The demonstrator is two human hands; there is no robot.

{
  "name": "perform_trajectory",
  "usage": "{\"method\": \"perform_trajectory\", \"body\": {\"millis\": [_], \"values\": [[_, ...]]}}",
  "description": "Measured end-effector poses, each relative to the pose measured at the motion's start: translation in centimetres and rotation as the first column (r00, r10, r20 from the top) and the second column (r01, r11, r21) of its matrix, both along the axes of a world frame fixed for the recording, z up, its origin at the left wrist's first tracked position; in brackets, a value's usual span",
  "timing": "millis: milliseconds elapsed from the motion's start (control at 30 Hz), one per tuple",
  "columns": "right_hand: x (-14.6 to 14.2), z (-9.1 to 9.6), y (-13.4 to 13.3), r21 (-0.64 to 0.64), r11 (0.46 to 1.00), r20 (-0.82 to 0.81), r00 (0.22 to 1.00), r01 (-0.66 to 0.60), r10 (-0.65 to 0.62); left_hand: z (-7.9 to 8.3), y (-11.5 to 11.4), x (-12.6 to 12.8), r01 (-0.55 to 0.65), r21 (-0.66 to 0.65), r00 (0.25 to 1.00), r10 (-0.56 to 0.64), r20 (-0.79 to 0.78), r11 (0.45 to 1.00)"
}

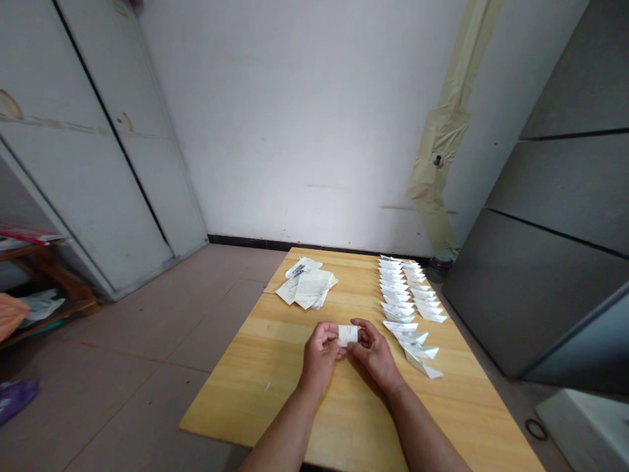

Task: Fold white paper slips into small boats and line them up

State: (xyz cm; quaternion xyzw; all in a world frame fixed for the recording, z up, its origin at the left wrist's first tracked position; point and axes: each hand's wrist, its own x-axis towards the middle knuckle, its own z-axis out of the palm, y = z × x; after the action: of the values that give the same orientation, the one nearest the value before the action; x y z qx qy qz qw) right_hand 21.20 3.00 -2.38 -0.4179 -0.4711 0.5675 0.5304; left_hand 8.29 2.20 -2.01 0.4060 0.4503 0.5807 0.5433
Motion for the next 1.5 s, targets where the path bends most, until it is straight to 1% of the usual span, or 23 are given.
{"method": "perform_trajectory", "body": {"millis": [167, 367, 500, 600, 767, 833, 967, 1033, 1100, 1200, 1300, 1400, 1500], "values": [[-0.1, 0.6, -0.3, -0.047, 0.999, -0.07, 0.998, -0.003, 0.0, -0.1, 0.0, 0.1, 0.0, 0.009, 1.0, 0.0, 0.019, 1.0], [-0.2, 1.3, -0.7, -0.029, 0.999, -0.077, 0.997, -0.028, 0.025, -0.1, -0.1, -0.1, 0.062, 0.041, 0.998, -0.061, -0.018, 0.997], [-0.2, 1.5, -0.7, -0.027, 0.999, -0.096, 0.995, -0.037, 0.035, -0.1, -0.1, -0.3, 0.053, 0.047, 0.998, -0.052, -0.027, 0.997], [0.0, 1.4, -0.6, -0.035, 0.999, -0.121, 0.993, -0.022, 0.017, -0.2, 0.0, -0.4, 0.04, 0.042, 0.999, -0.039, -0.026, 0.998], [0.1, 1.5, -0.7, -0.025, 1.0, -0.059, 0.998, 0.008, -0.01, -0.2, 0.0, -0.4, 0.045, 0.052, 0.999, -0.044, -0.028, 0.998], [0.1, 1.5, -0.7, -0.016, 1.0, -0.063, 0.998, 0.015, -0.016, -0.1, -0.1, -0.4, 0.057, 0.047, 0.998, -0.056, -0.023, 0.997], [0.0, 1.5, -0.8, -0.021, 0.999, -0.099, 0.995, -0.026, 0.024, 0.1, -0.3, -0.4, 0.088, 0.032, 0.996, -0.088, -0.009, 0.996], [-0.1, 1.6, -0.8, -0.022, 0.998, -0.089, 0.995, -0.056, 0.054, 0.2, -0.4, -0.5, 0.085, 0.043, 0.996, -0.084, -0.008, 0.995], [-0.1, 1.7, -0.7, -0.012, 0.998, -0.061, 0.997, -0.057, 0.056, 0.3, -0.4, -0.5, 0.075, 0.055, 0.997, -0.075, -0.014, 0.996], [0.0, 1.8, -0.6, 0.022, 1.0, -0.024, 1.0, 0.0, 0.001, 0.0, -0.3, -0.5, 0.081, 0.077, 0.995, -0.077, -0.06, 0.994], [0.3, 1.6, -0.5, 0.049, 0.998, 0.016, 0.999, 0.043, -0.044, -0.7, -0.1, -0.4, 0.113, 0.118, 0.983, -0.094, -0.156, 0.986], [0.5, 1.5, -0.5, 0.07, 0.998, 0.071, 0.997, 0.002, -0.007, -1.3, -0.1, -0.3, 0.146, 0.16, 0.961, -0.101, -0.259, 0.976], [0.6, 1.5, -0.5, 0.097, 0.995, 0.099, 0.995, -0.019, 0.009, -1.5, -0.1, -0.3, 0.163, 0.186, 0.941, -0.096, -0.324, 0.969]]}}
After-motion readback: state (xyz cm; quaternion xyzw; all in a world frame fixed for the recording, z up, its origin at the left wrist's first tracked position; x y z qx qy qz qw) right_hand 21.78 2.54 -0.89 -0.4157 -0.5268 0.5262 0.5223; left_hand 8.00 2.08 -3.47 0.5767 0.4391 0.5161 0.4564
